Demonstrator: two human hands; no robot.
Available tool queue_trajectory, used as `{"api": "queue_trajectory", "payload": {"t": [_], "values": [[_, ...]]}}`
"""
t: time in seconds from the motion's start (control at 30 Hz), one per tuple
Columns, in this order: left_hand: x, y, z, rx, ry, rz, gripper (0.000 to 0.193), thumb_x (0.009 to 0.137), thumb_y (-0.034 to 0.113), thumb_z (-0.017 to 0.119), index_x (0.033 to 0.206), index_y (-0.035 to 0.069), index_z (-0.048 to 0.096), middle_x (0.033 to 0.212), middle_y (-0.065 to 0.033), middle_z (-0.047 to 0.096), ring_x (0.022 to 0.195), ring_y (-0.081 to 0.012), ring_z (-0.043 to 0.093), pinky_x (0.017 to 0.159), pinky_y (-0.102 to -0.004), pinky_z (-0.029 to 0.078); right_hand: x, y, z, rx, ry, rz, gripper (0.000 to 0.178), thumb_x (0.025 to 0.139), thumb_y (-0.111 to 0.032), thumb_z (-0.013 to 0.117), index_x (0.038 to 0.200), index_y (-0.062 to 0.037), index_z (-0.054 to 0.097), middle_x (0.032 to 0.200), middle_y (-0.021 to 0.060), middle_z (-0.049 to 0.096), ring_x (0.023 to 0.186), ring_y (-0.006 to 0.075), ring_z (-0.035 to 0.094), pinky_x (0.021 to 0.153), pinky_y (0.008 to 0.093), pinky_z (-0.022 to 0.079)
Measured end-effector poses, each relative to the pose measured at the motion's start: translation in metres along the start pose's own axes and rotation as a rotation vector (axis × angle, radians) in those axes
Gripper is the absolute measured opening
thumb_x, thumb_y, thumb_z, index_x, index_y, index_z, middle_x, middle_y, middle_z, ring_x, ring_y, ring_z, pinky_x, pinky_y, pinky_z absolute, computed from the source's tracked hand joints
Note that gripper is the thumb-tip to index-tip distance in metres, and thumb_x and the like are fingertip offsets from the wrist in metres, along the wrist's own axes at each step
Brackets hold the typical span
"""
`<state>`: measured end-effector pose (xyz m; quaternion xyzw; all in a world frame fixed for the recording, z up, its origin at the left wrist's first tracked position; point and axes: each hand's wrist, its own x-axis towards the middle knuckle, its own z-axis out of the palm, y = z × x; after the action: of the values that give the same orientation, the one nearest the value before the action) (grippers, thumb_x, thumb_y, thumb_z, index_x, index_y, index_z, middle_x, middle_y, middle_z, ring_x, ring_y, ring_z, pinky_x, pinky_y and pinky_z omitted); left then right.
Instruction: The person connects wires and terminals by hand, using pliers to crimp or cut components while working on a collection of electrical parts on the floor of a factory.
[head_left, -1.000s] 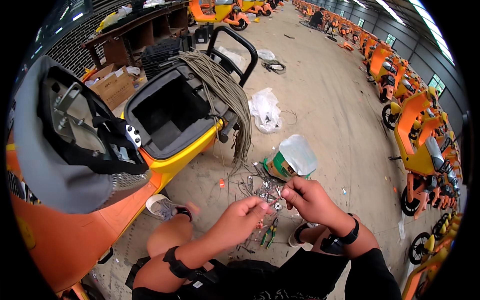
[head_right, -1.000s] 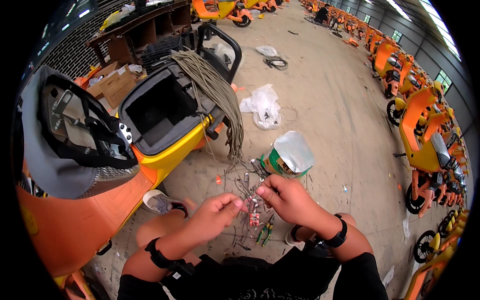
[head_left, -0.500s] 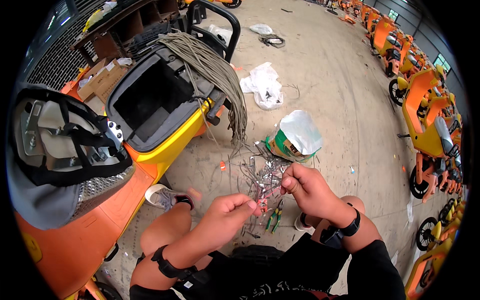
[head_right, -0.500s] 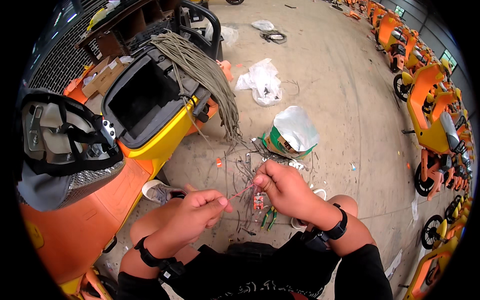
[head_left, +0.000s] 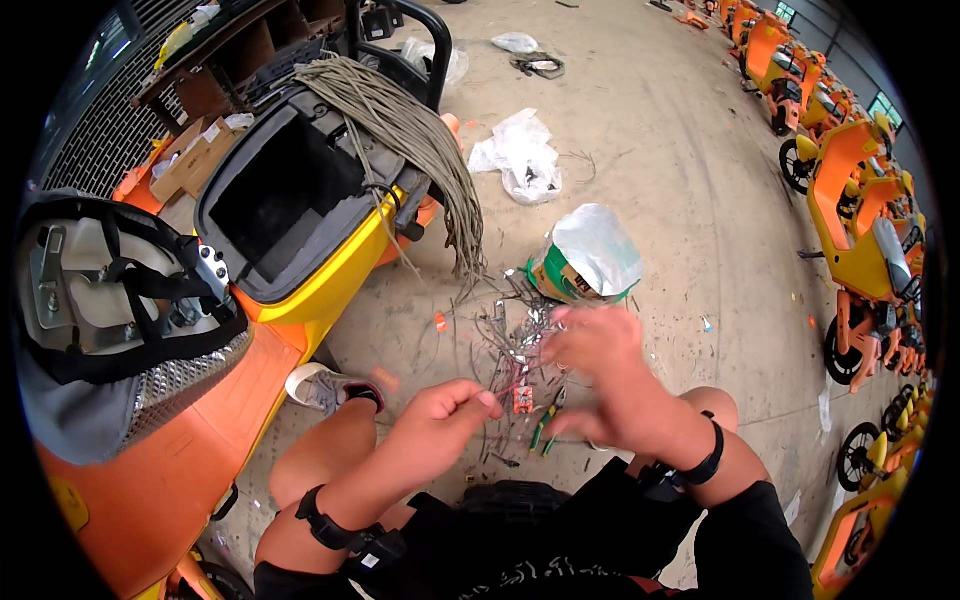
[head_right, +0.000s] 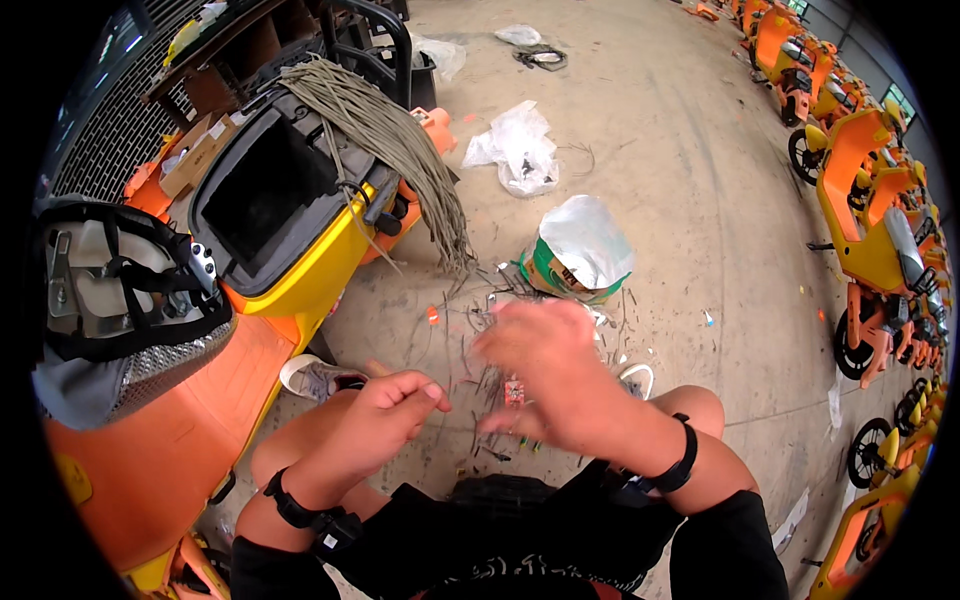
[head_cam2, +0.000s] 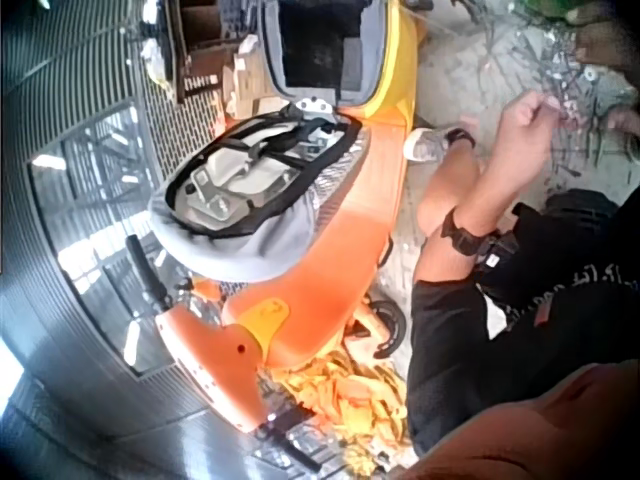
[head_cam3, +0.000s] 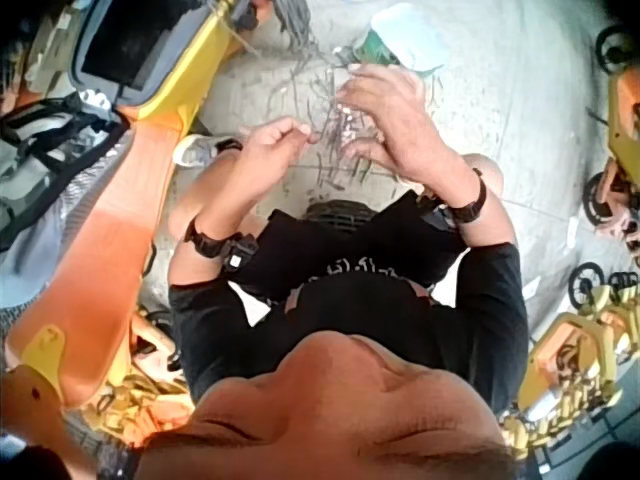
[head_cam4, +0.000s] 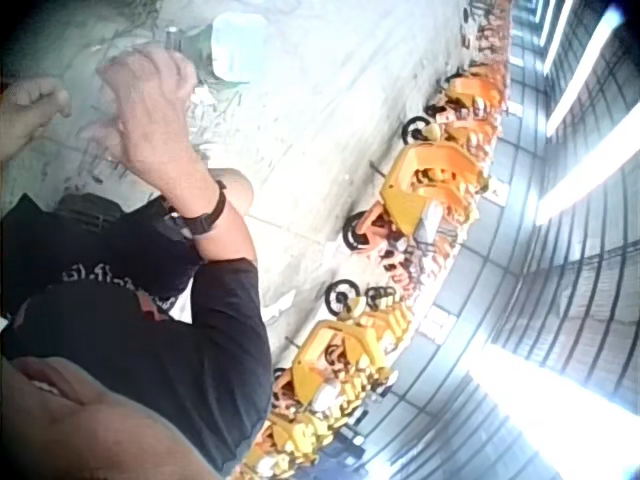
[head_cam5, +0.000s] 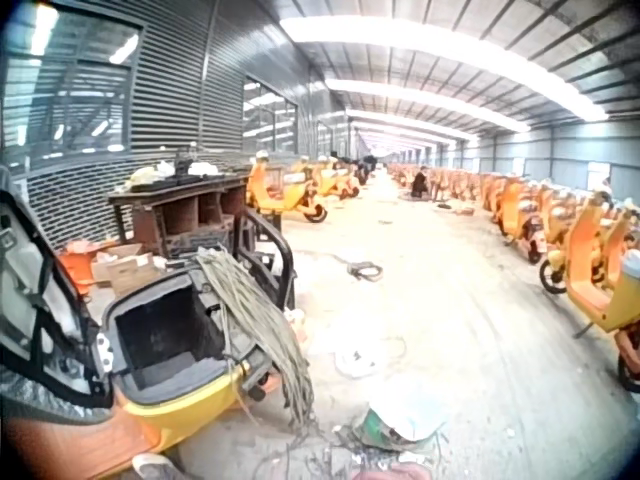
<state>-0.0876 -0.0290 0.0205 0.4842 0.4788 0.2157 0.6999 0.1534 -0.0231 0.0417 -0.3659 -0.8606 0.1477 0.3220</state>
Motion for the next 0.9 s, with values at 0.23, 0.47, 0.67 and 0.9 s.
{"api": "queue_trajectory", "payload": {"t": [0.23,0.47,0.67,0.9], "values": [[0.006,-0.006,0.012,0.023,-0.138,0.052,0.021,0.103,0.022,0.051,0.103,0.005,0.063,0.075,0.007,0.047,0.065,-0.003,0.041,0.059,-0.0196,0.036,-0.017,0.01,0.019,-0.027,-0.168,-0.079,0.028,0.078,-0.017,0.075,0.104,-0.0111,0.066,0.08,0.0009,0.062,0.079,0.0198,0.062,0.091,0.0369,0.043],[0.008,-0.01,0.012,0.073,-0.171,0.072,0.02,0.102,0.021,0.052,0.101,0.004,0.062,0.075,0.0074,0.047,0.067,-0.0028,0.041,0.06,-0.0192,0.036,-0.016,0.008,0.019,0.057,-0.096,-0.05,0.019,0.079,-0.009,0.074,0.096,-0.0084,0.067,0.082,0.004,0.064,0.079,0.0235,0.063,0.085,0.0372,0.048],[0.003,-0.004,0.015,0.051,-0.216,0.041,0.019,0.099,0.017,0.055,0.093,0.001,0.063,0.068,0.0084,0.047,0.06,-0.0009,0.037,0.052,-0.0209,0.03,-0.013,0.003,0.021,0.143,-0.079,-0.136,0.016,0.072,-0.008,0.071,0.087,-0.0073,0.064,0.072,0.0037,0.059,0.073,0.022,0.062,0.076,0.033,0.047],[-0.006,-0.006,0.021,-0.01,-0.186,0.044,0.017,0.098,0.015,0.058,0.09,0.001,0.064,0.063,0.0092,0.045,0.056,-0.0002,0.034,0.048,-0.0213,0.026,-0.013,-0.002,0.026,0.216,-0.073,-0.074,0.015,0.066,-0.008,0.071,0.077,-0.0078,0.06,0.067,0.0038,0.056,0.064,0.0225,0.059,0.065,0.0325,0.046]]}}
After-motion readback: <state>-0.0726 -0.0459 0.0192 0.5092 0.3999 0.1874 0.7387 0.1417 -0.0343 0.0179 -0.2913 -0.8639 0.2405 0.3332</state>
